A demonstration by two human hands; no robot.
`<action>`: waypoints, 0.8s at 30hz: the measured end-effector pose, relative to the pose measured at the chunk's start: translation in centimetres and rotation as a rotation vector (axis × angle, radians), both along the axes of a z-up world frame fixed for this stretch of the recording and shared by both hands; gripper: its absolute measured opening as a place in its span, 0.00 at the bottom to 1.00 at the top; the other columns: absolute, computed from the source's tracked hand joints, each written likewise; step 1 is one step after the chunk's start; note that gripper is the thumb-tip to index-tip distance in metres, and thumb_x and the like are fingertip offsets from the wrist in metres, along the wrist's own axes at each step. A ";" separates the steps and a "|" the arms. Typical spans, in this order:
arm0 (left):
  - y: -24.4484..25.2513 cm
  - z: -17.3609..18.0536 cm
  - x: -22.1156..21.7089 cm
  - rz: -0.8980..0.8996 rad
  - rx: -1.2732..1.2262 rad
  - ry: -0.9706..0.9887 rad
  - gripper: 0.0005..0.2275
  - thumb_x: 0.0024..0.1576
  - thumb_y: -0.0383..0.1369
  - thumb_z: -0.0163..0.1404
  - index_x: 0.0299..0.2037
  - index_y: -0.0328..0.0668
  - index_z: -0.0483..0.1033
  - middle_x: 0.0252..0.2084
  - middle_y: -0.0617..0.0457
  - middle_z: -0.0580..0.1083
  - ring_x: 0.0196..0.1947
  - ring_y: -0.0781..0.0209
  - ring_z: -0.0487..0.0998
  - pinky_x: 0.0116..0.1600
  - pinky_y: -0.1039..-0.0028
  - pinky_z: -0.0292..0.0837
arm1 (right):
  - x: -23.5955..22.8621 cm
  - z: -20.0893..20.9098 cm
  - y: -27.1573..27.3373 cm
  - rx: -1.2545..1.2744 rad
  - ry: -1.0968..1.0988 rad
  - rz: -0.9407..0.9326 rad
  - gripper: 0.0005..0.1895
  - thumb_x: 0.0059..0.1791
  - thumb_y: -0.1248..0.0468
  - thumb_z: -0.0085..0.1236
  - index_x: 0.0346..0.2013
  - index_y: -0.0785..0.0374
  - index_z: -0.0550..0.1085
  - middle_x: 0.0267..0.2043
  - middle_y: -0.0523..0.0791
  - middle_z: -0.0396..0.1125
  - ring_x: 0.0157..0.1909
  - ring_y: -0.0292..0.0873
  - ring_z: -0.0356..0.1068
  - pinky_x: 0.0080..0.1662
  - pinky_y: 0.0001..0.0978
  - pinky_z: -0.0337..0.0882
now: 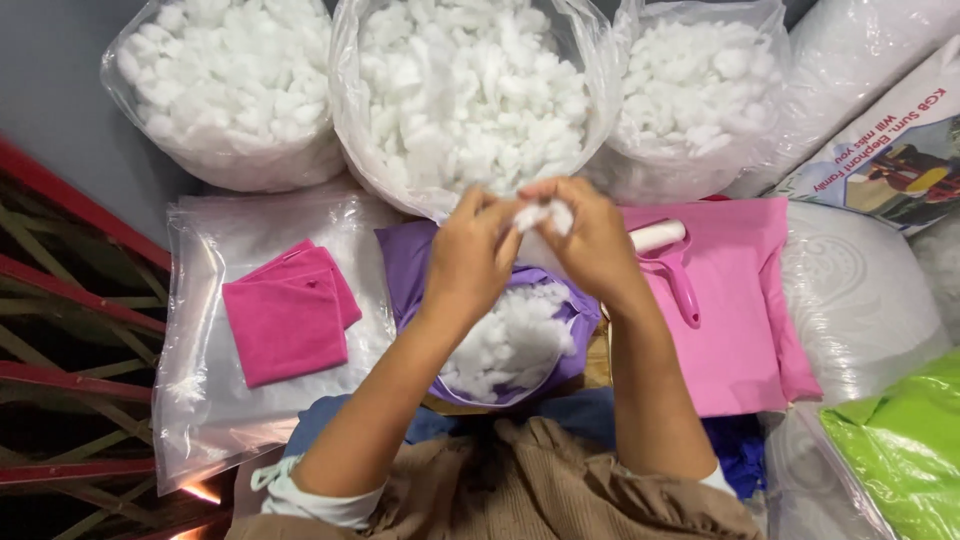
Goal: Stuffing a purple heart-shaped fabric casing with white fiberfill material.
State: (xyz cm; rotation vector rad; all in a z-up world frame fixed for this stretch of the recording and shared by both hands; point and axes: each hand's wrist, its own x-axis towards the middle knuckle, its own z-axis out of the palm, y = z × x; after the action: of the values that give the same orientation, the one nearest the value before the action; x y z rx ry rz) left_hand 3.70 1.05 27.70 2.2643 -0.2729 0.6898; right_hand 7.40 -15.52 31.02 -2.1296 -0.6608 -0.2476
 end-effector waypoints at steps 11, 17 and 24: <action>-0.1 -15.4 -8.5 0.051 0.323 0.139 0.25 0.54 0.30 0.54 0.63 0.37 0.69 0.61 0.36 0.67 0.67 0.33 0.64 0.66 0.50 0.62 | -7.2 -18.6 0.4 -0.210 0.073 -0.208 0.36 0.42 0.75 0.46 0.67 0.58 0.67 0.65 0.59 0.58 0.71 0.66 0.54 0.68 0.57 0.55; -1.1 -24.5 -6.8 0.037 0.563 0.342 0.23 0.61 0.31 0.40 0.69 0.39 0.62 0.74 0.44 0.58 0.75 0.39 0.50 0.72 0.48 0.45 | -6.8 -26.2 2.9 -0.660 -0.088 -0.263 0.32 0.47 0.63 0.46 0.69 0.54 0.64 0.71 0.57 0.55 0.73 0.70 0.47 0.66 0.74 0.46; -1.9 -21.2 -7.6 0.051 0.469 0.233 0.24 0.57 0.32 0.44 0.64 0.33 0.68 0.71 0.42 0.62 0.74 0.35 0.52 0.72 0.41 0.44 | -7.1 -22.3 2.1 -0.561 0.107 -0.206 0.33 0.45 0.66 0.52 0.67 0.52 0.67 0.73 0.52 0.53 0.75 0.66 0.46 0.67 0.74 0.45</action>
State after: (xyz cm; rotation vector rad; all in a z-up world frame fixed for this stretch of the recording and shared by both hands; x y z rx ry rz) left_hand -3.93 -0.84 6.52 2.7783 -0.2866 0.4085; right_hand 0.30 -13.41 8.74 -2.7330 -0.4831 -0.0578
